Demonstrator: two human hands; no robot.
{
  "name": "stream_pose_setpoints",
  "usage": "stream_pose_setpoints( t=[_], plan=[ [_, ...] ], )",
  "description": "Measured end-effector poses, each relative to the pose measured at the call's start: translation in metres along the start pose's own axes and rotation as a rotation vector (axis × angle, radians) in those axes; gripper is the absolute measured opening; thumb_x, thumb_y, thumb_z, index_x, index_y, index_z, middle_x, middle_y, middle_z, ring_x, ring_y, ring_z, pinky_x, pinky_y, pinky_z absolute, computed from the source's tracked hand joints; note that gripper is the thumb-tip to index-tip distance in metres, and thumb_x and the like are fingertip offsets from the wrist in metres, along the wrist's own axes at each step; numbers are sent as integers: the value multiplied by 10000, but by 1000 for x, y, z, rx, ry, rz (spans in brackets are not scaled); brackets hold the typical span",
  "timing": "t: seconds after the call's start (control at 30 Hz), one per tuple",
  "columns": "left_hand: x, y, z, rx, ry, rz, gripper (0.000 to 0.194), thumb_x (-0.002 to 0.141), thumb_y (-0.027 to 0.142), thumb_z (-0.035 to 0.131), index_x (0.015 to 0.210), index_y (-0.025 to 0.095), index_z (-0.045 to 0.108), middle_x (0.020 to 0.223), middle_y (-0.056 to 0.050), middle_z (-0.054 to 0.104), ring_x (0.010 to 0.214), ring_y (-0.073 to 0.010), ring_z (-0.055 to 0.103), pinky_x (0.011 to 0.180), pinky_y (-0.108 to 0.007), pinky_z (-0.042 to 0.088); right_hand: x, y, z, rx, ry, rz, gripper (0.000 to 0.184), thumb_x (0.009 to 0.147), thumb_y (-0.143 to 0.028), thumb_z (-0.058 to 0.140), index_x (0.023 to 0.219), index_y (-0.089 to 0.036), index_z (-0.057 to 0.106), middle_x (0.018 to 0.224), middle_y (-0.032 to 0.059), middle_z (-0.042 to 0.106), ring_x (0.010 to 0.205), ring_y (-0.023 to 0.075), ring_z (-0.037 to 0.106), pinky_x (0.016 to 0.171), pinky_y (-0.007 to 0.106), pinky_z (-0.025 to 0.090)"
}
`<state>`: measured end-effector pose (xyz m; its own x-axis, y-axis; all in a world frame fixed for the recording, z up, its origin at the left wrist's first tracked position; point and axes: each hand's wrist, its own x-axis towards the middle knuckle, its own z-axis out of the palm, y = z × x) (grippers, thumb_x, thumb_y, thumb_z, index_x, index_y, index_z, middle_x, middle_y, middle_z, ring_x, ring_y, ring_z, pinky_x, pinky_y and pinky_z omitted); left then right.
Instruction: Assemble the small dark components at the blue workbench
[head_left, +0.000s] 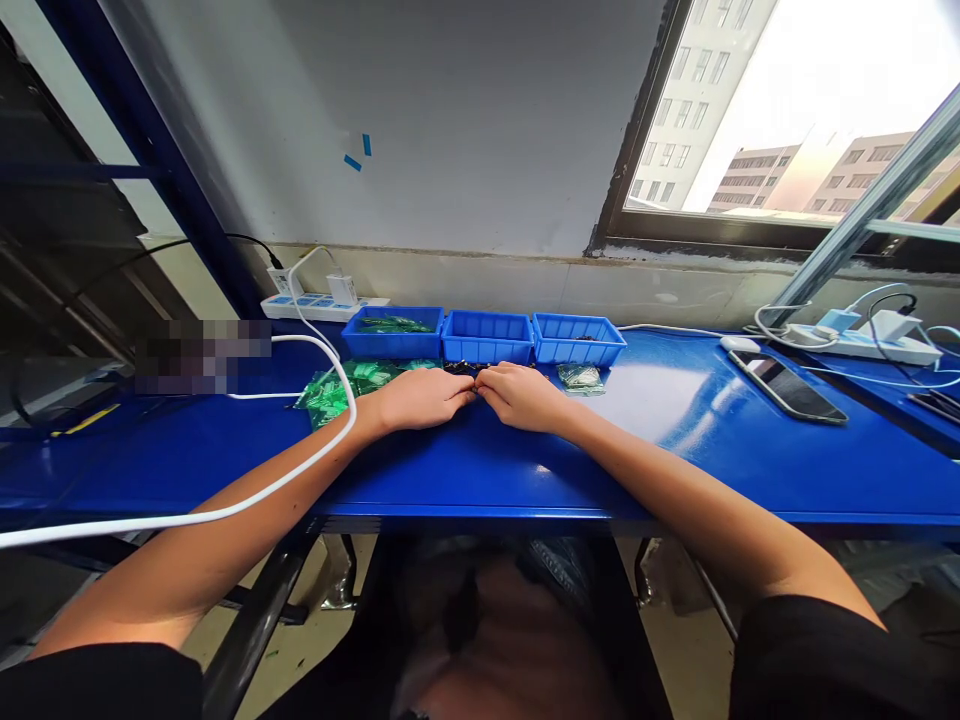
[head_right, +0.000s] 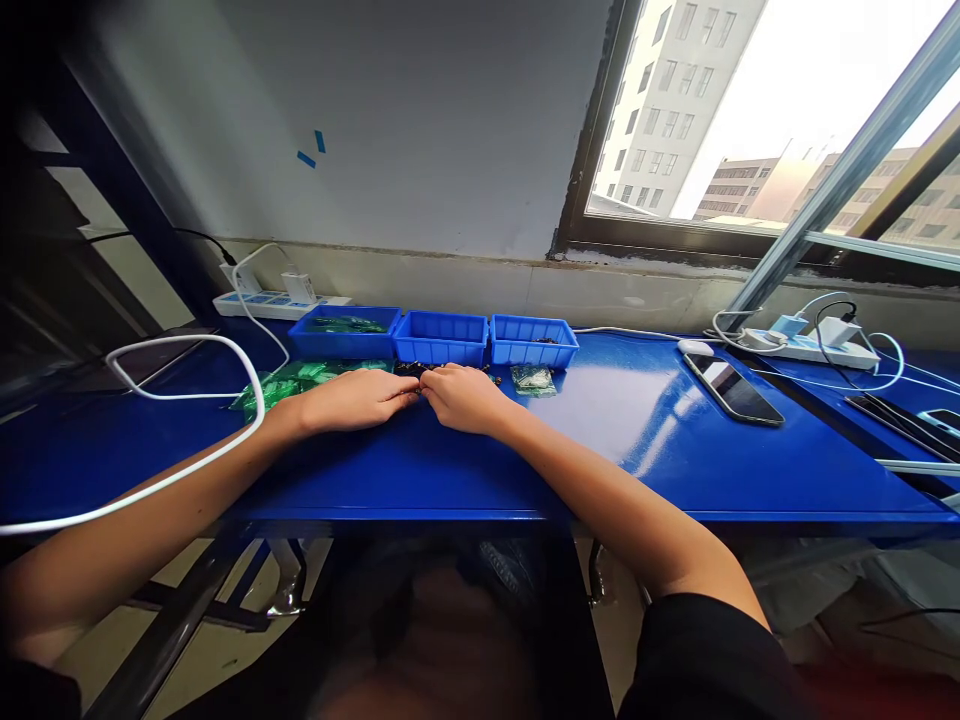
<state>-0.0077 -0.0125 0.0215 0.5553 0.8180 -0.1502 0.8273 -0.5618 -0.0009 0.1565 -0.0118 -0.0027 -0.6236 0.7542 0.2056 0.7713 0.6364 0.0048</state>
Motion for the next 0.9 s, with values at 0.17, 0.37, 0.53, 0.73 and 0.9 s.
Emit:
stream_pose_setpoints(
  t=[0.17,0.37,0.53,0.73,0.9],
  plan=[
    [-1,1,-2,3,-4,-28,414,900,362,219,1117,238,548,1110,-70,645,994,-253,601,828,-354,460,-2,0,-1,37,23,20,190,911,-228,398,941,-146,567,902,73,646,884,176,581,707,258,370],
    [0,1,0,9,4,-43,406,897,353,211,1051,222,563,1071,-79,655,949,-258,615,795,-353,463,-2,0,-1,65,44,52,157,868,-222,473,990,-151,541,919,66,634,900,174,575,723,253,376],
    [0,1,0,9,4,-37,392,905,373,203,1003,223,552,1027,-75,662,932,-249,618,783,-343,463,-1,2,0,71,52,62,128,868,-208,456,950,-161,542,906,62,633,889,171,573,713,252,379],
    [1,1,0,28,11,-47,358,904,416,235,973,214,523,979,-86,663,893,-254,627,736,-340,467,-1,1,0,57,46,76,146,879,-191,423,960,-147,536,930,74,633,879,180,582,713,260,382],
    [2,0,2,29,32,-43,330,905,400,246,961,221,518,965,-77,662,899,-249,627,731,-332,462,-2,-1,-2,35,20,93,187,912,-218,374,960,-148,540,932,81,633,871,173,579,710,255,374]
  ],
)
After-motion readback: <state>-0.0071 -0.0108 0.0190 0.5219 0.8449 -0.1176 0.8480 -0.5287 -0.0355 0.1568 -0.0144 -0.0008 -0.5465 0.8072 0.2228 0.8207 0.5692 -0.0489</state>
